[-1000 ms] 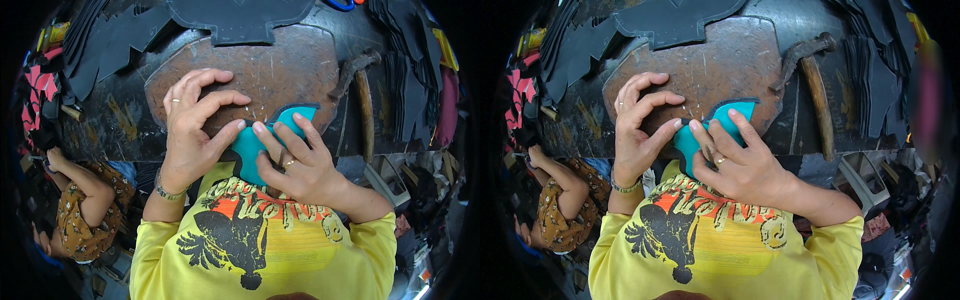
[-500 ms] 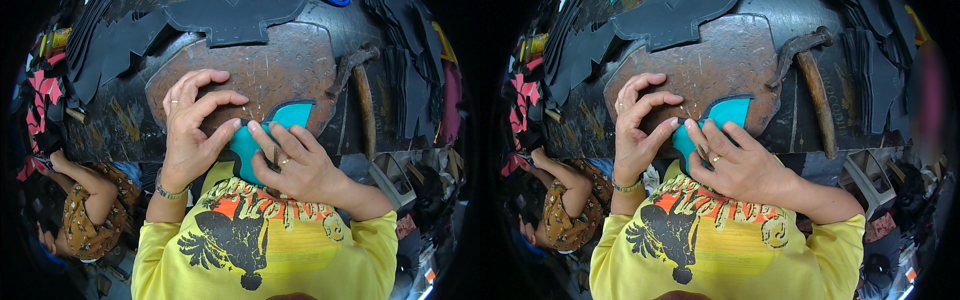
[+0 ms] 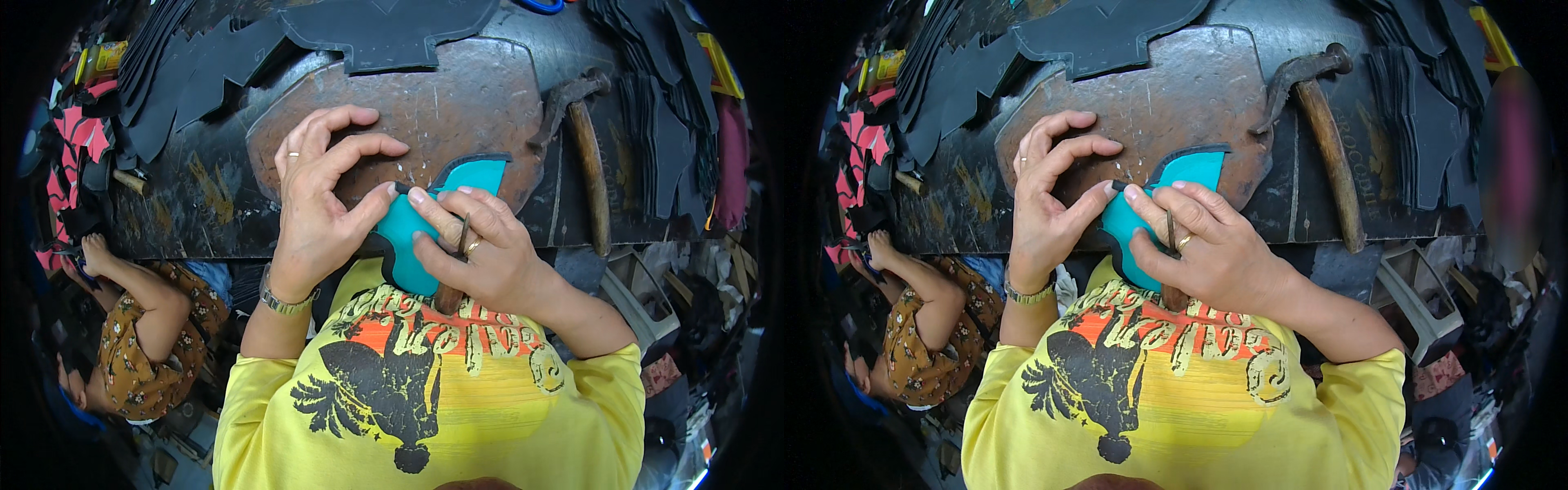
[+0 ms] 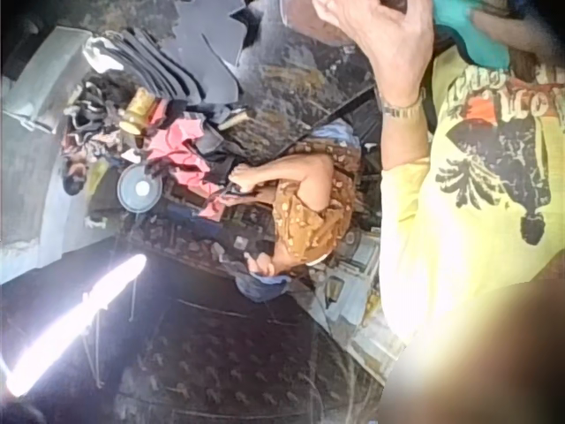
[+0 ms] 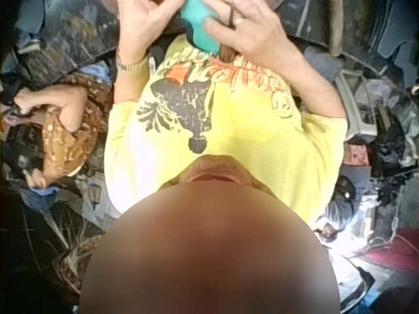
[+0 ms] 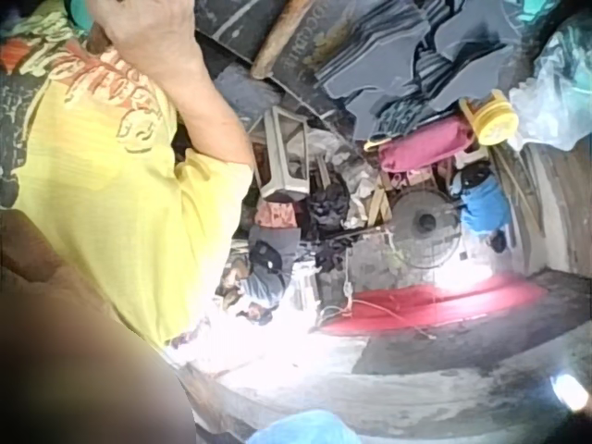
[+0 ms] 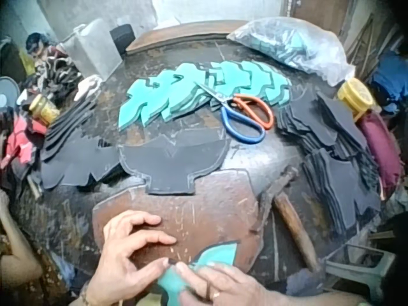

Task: The person cuts black rubber pieces with scissors, then uses a hammer and a small metal tool to punch holes in green rubber pieces. The person repeatedly picks up pieces, cuts them, and punches holes, placing finished pieces on the table.

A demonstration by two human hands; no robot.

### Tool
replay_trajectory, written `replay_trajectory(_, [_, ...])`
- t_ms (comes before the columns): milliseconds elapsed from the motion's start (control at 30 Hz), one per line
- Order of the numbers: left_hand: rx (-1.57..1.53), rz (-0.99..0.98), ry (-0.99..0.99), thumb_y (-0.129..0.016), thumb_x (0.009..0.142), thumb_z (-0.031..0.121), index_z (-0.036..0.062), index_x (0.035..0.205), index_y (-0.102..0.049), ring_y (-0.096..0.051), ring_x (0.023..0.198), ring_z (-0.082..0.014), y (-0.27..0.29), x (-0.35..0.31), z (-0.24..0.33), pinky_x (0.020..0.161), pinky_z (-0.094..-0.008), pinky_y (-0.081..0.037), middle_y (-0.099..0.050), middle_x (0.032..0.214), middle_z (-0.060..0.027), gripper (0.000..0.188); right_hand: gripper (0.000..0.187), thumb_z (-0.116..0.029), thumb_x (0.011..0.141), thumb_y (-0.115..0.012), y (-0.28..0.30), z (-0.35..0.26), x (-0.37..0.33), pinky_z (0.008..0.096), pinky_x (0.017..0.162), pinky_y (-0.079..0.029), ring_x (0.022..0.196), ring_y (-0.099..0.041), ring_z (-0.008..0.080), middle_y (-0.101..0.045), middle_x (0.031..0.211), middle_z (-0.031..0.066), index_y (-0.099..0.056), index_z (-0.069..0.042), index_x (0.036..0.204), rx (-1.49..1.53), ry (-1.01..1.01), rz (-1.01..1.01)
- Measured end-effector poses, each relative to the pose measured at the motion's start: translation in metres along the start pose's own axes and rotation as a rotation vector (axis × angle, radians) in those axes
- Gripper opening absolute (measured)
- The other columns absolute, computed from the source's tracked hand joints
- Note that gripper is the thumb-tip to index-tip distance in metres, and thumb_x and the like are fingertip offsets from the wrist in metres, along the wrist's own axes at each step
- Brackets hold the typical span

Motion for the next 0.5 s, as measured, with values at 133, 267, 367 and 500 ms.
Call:
replay_trajectory(133, [-0.008, 0.003, 0.002, -0.079, 0.071, 0.014, 0.0191, 0.105, -0.077, -0.049, 0.131, -0.0283, -0.0006, 0.0003, 0.0003, 0.113, -0.0453, -0.026, -0.061, 0.13, -0.0021, 0.034, 0.029, -0.02, 0.081, -0.066, 0.0001, 0.0013, -0.0011, 0.0463, 0.101, -0.049, 0.121, -0.057, 0.0311, -0.061, 0.137, 0.0225, -0.063, -0.005, 0.105, 0.031, -0.007, -0.039])
replay_trajectory(267, [0.003, 0.017, 0.001, -0.078, 0.07, 0.012, 0.0195, 0.105, -0.077, -0.049, 0.131, -0.0282, -0.0011, 0.0002, 0.0002, 0.113, -0.0453, -0.026, -0.061, 0.129, -0.0019, 0.035, 0.027, -0.019, 0.082, -0.065, 0.002, -0.0026, 0.0031, 0.0456, 0.102, -0.048, 0.121, -0.056, 0.0314, -0.06, 0.137, 0.023, -0.062, -0.005, 0.105, -0.024, 0.008, -0.092])
replay_trajectory(367, [0.001, 0.023, 0.013, -0.078, 0.07, 0.012, 0.0198, 0.104, -0.077, -0.049, 0.131, -0.0282, -0.0014, 0.0002, 0.0, 0.113, -0.0454, -0.027, -0.061, 0.129, -0.0018, 0.036, 0.026, -0.018, 0.082, -0.064, 0.0035, -0.0058, 0.0065, 0.0458, 0.103, -0.048, 0.12, -0.056, 0.032, -0.061, 0.136, 0.023, -0.062, -0.004, 0.105, -0.054, 0.013, -0.108])
replay_trajectory(500, [-0.005, 0.027, 0.007, -0.078, 0.07, 0.012, 0.0199, 0.104, -0.077, -0.049, 0.131, -0.0283, -0.0005, 0.0005, 0.0006, 0.112, -0.0457, -0.027, -0.061, 0.129, -0.0017, 0.035, 0.027, -0.017, 0.081, -0.064, 0.0039, -0.0043, 0.0083, 0.0458, 0.1, -0.051, 0.118, -0.057, 0.0322, -0.061, 0.135, 0.0226, -0.063, -0.004, 0.105, -0.025, 0.013, -0.095])
Point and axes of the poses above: each hand's wrist, its own x-axis towards the middle knuckle, its own y-axis out of the back of the hand, z = x × y, the point moved 6 cm from there along x, towards the middle knuckle
